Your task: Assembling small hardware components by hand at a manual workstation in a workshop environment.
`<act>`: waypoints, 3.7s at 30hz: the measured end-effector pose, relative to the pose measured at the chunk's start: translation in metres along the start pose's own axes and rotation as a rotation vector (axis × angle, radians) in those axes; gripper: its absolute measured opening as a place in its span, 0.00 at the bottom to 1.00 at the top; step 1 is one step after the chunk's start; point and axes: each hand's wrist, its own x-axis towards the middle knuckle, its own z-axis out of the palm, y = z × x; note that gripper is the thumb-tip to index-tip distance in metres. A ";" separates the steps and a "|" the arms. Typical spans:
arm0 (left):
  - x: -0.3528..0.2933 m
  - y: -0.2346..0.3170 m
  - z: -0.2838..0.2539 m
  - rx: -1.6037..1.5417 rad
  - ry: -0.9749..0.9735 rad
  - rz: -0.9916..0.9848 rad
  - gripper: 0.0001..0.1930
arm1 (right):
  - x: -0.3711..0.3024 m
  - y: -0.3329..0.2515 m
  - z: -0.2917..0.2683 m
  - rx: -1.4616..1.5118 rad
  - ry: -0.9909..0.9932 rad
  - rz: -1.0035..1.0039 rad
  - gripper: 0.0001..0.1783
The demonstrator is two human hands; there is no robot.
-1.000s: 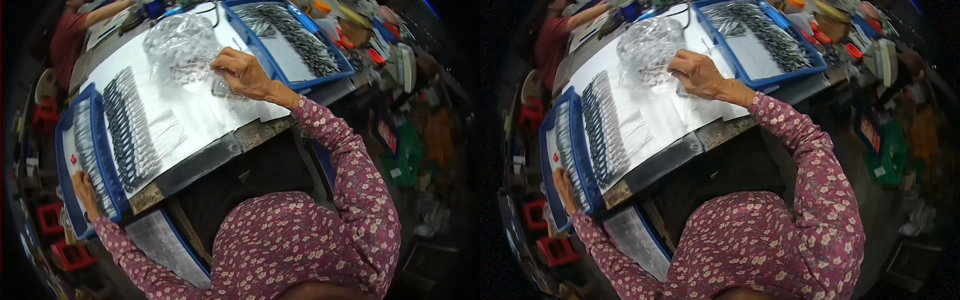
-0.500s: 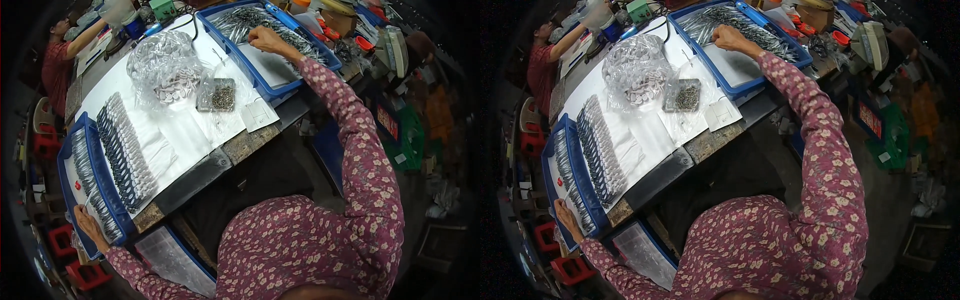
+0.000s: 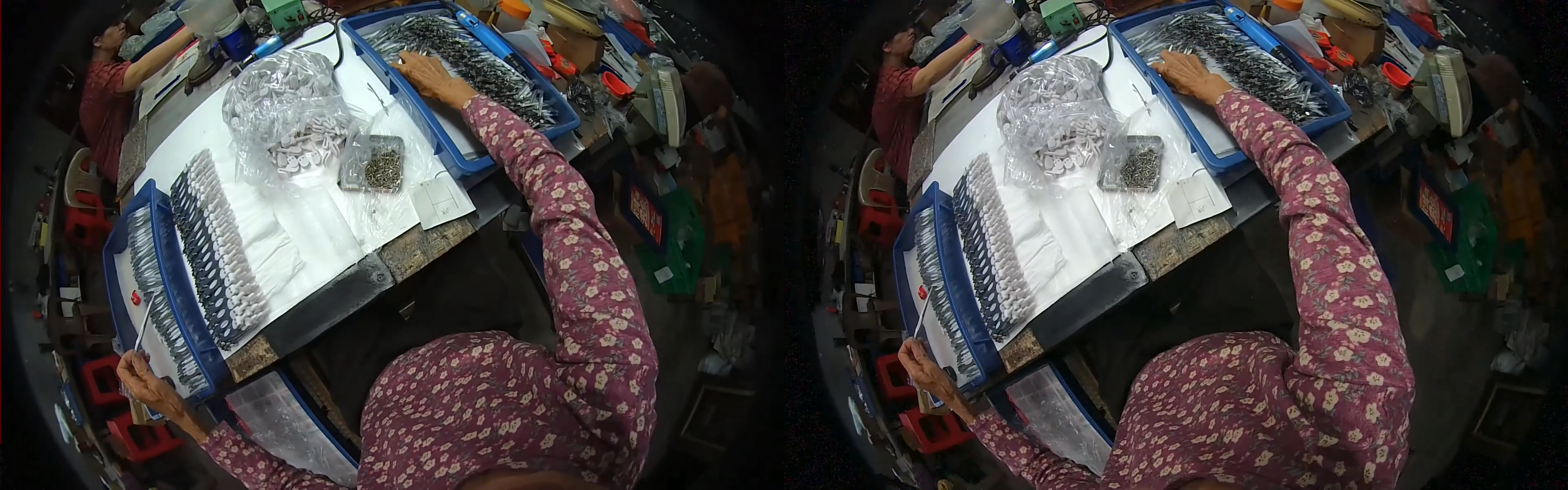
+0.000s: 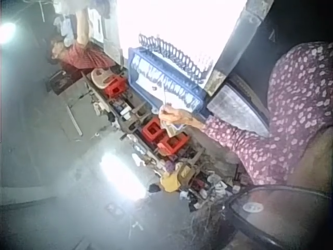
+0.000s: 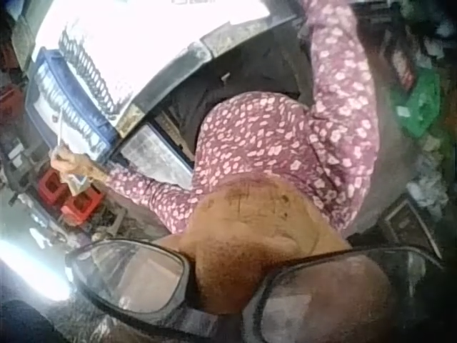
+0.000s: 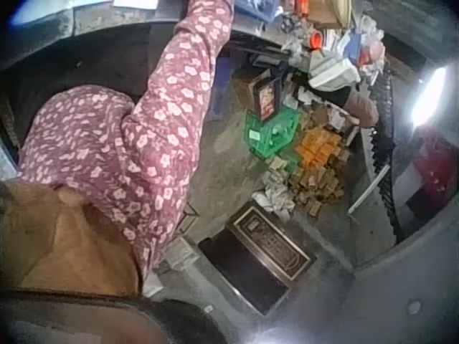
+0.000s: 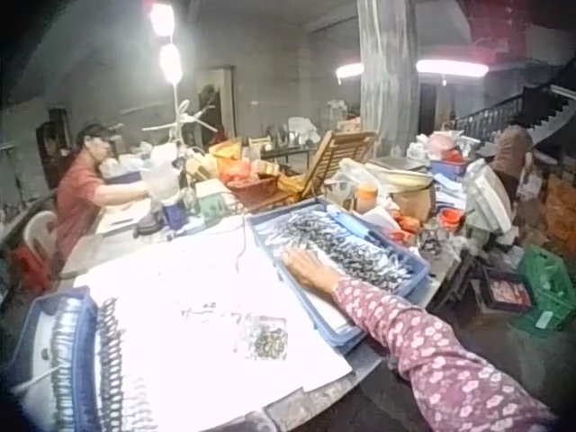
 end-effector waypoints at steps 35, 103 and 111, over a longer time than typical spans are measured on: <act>-0.114 0.137 0.026 -1.394 -0.692 -0.378 0.08 | -0.020 -0.227 -0.168 1.232 0.229 0.199 0.14; -0.216 0.245 0.145 -1.235 -1.111 -0.927 0.05 | -0.179 -0.210 -0.118 2.052 -0.253 0.452 0.11; -0.236 0.252 0.175 -1.354 -1.425 -0.940 0.14 | -0.209 -0.159 -0.118 2.038 -0.009 0.297 0.09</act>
